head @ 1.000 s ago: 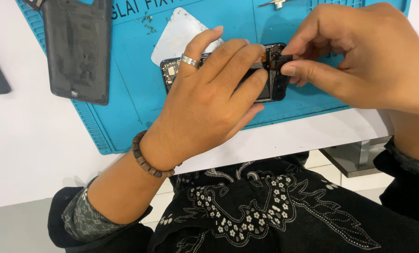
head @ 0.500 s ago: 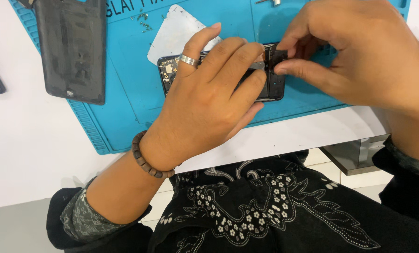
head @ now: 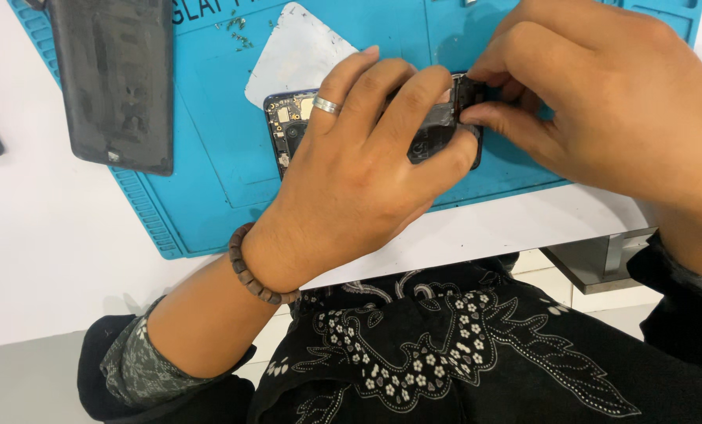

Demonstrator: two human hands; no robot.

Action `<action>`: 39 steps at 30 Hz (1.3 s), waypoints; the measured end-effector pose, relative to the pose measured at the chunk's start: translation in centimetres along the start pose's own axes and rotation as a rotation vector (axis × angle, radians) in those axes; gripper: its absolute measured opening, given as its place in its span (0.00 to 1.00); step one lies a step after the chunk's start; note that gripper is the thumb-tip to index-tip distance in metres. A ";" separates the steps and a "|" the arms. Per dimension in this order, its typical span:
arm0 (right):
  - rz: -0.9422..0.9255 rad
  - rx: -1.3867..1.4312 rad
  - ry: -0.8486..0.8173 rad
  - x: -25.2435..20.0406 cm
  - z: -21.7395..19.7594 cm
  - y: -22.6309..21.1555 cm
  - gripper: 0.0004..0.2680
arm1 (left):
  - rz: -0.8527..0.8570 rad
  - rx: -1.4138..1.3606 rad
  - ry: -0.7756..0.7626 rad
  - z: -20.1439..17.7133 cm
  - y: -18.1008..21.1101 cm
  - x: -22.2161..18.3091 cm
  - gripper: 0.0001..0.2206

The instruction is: The person assembles a smartphone by applying adhesive to the frame, installing the motherboard and camera module, and inserting the battery. They then place the back cover onto the device and use a screwdriver to secure internal components.

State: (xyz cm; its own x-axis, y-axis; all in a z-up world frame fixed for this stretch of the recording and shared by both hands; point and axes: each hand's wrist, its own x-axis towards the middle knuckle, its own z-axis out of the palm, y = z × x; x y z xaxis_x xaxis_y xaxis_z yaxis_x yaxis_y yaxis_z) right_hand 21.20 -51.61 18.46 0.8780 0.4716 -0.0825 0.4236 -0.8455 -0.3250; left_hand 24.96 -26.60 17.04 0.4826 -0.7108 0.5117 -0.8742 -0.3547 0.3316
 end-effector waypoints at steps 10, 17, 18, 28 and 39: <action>-0.072 0.027 0.057 -0.2 0.1 0.0 0.09 | 0.057 -0.063 -0.068 0.5 -0.1 -0.8 0.02; -0.163 -0.225 0.067 -0.6 -0.2 -0.9 0.06 | 0.069 -0.088 -0.050 0.2 -0.3 -0.5 0.02; -0.183 -0.268 0.079 -0.5 -0.3 -1.1 0.06 | 0.073 -0.083 -0.048 0.1 -0.3 -0.5 0.02; -0.195 -0.616 -0.015 -0.5 -0.8 -3.2 0.04 | 0.069 -0.076 -0.013 0.1 -0.2 -0.2 0.06; -0.147 -0.384 0.113 -0.3 -1.3 -3.0 0.03 | 0.050 -0.113 -0.031 0.0 -0.3 -0.3 0.05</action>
State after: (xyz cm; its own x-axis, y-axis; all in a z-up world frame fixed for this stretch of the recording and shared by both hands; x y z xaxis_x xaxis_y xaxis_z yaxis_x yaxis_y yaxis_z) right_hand 19.99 -49.54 20.64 0.8117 0.5820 0.0497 0.5799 -0.8131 0.0502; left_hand 25.07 -26.33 16.81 0.4350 -0.7450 0.5057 -0.8846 -0.2488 0.3944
